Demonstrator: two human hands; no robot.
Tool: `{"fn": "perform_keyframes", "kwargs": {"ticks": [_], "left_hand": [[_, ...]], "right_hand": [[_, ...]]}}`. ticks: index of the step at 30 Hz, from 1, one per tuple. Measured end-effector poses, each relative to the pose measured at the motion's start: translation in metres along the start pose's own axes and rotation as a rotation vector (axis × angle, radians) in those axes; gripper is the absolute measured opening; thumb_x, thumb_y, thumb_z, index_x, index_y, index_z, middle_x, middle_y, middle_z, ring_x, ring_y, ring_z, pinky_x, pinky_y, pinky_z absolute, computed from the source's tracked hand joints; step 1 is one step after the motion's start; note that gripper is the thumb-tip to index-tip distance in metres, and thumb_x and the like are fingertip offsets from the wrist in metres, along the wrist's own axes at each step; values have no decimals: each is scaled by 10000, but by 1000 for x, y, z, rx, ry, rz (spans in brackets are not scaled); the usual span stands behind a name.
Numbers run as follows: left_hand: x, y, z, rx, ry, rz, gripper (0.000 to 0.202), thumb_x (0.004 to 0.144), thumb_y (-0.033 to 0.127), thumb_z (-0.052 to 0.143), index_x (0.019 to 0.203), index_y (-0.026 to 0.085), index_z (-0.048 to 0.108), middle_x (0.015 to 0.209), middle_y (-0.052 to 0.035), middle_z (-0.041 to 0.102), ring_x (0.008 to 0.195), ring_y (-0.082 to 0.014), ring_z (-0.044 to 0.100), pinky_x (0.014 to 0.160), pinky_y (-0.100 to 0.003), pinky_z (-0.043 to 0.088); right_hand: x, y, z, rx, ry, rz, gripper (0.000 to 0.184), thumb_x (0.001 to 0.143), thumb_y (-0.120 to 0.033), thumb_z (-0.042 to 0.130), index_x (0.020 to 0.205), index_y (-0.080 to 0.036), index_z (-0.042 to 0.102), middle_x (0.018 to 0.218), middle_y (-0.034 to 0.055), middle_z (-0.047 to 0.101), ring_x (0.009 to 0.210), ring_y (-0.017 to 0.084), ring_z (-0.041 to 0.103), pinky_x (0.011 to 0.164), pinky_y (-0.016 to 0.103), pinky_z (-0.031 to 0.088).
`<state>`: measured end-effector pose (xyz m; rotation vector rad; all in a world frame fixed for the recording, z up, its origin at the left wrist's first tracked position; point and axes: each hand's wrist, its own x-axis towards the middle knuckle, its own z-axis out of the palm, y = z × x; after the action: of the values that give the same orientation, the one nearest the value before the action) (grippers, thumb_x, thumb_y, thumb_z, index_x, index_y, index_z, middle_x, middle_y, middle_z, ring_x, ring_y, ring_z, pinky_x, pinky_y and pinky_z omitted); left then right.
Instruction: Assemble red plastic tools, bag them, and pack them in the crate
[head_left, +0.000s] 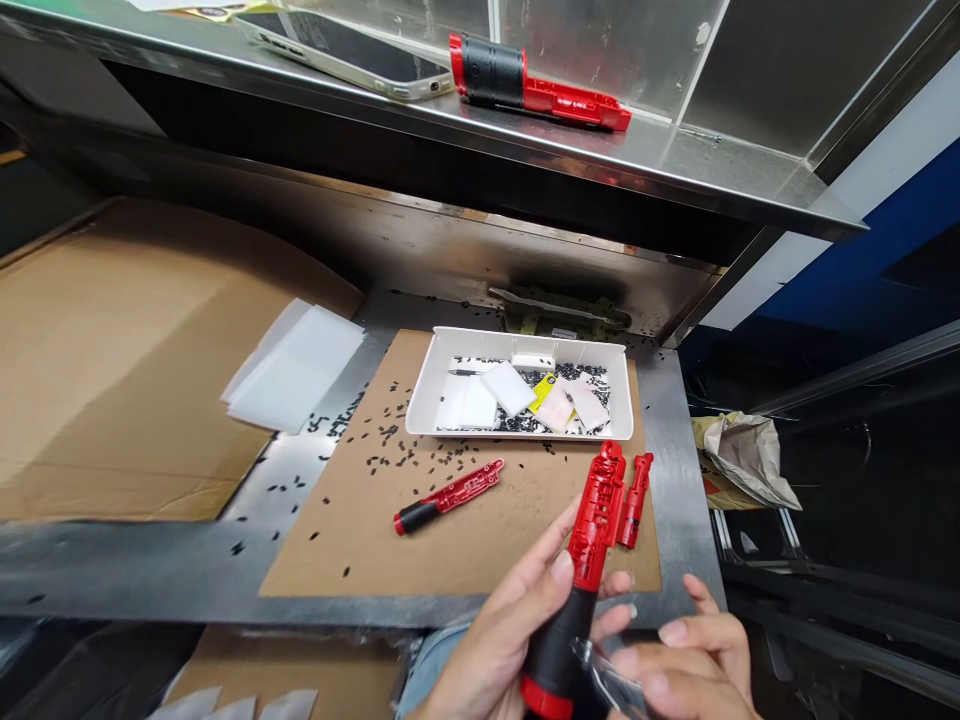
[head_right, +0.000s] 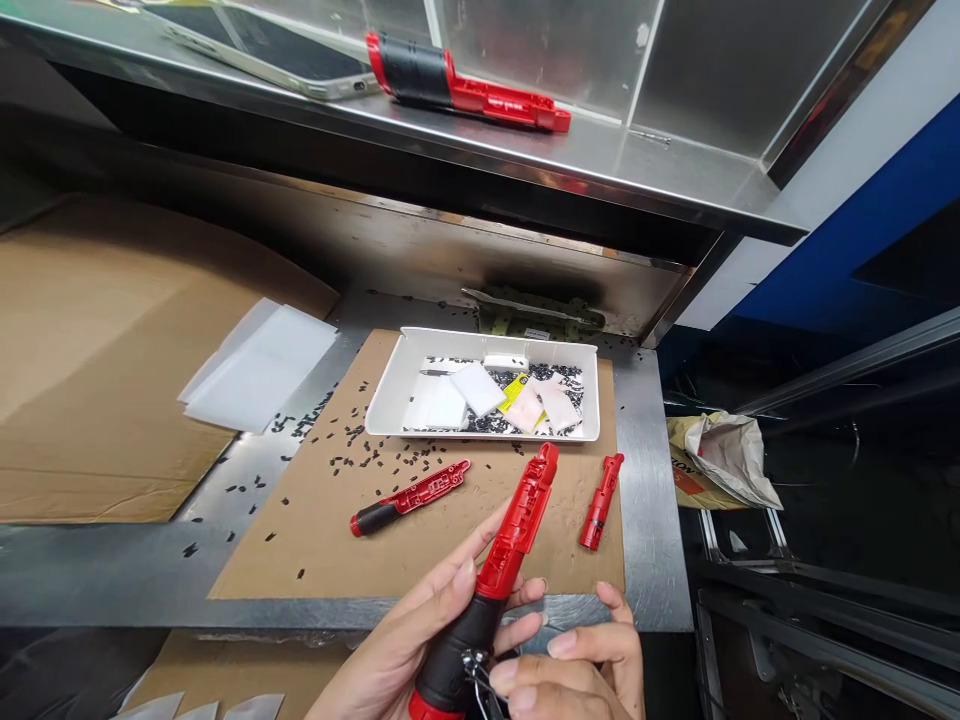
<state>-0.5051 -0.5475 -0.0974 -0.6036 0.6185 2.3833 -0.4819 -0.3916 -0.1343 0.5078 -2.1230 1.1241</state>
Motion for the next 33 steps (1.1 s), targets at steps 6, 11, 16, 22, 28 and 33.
{"fn": "perform_keyframes", "kwargs": {"ticks": [6, 11, 16, 22, 28, 33], "left_hand": [[2, -2, 1, -69, 38, 35, 507, 857, 242, 696, 1344, 226, 555, 1099, -128, 735, 984, -243, 710, 861, -316, 580], [6, -2, 0, -125, 30, 54, 371, 864, 223, 678, 1233, 201, 653, 1122, -120, 730, 1002, -298, 700, 871, -408, 597], [5, -2, -1, -125, 37, 53, 467, 885, 212, 654, 1341, 195, 556, 1070, -130, 743, 995, -276, 705, 872, -384, 593], [5, -5, -8, -154, 57, 5, 494, 882, 213, 662, 1359, 216, 535, 1109, -117, 741, 1013, -268, 701, 874, -354, 589], [9, -3, -6, -164, 33, 0, 548, 898, 214, 636, 1414, 160, 458, 1076, -152, 742, 983, -284, 711, 845, -354, 596], [14, 2, -6, -165, 83, -9, 602, 942, 194, 548, 1483, 111, 298, 969, -159, 744, 892, -275, 728, 791, -411, 613]], "right_hand": [[5, 4, 4, -8, 53, -100, 214, 915, -282, 632, 712, -266, 566, 507, -108, 652, 525, 97, 532, 1057, 288, 388], [18, 3, -2, 38, 149, -78, 220, 985, -288, 524, 780, -263, 598, 429, -118, 574, 451, 127, 419, 1056, 232, 424], [13, 15, -10, -21, -23, -127, 113, 879, -303, 671, 814, -258, 589, 602, -73, 711, 591, 132, 564, 964, 351, 506], [0, 27, -13, -31, -171, -186, 129, 838, -301, 705, 876, -254, 590, 678, -58, 749, 642, 144, 614, 1019, 393, 471], [-10, 28, -8, -7, -11, -136, 112, 848, -307, 701, 830, -268, 598, 642, -61, 722, 628, 126, 592, 1003, 335, 480], [-19, 44, -13, 126, 282, 315, 235, 855, -257, 677, 1073, -208, 604, 842, 25, 742, 937, 183, 676, 933, 358, 527]]}}
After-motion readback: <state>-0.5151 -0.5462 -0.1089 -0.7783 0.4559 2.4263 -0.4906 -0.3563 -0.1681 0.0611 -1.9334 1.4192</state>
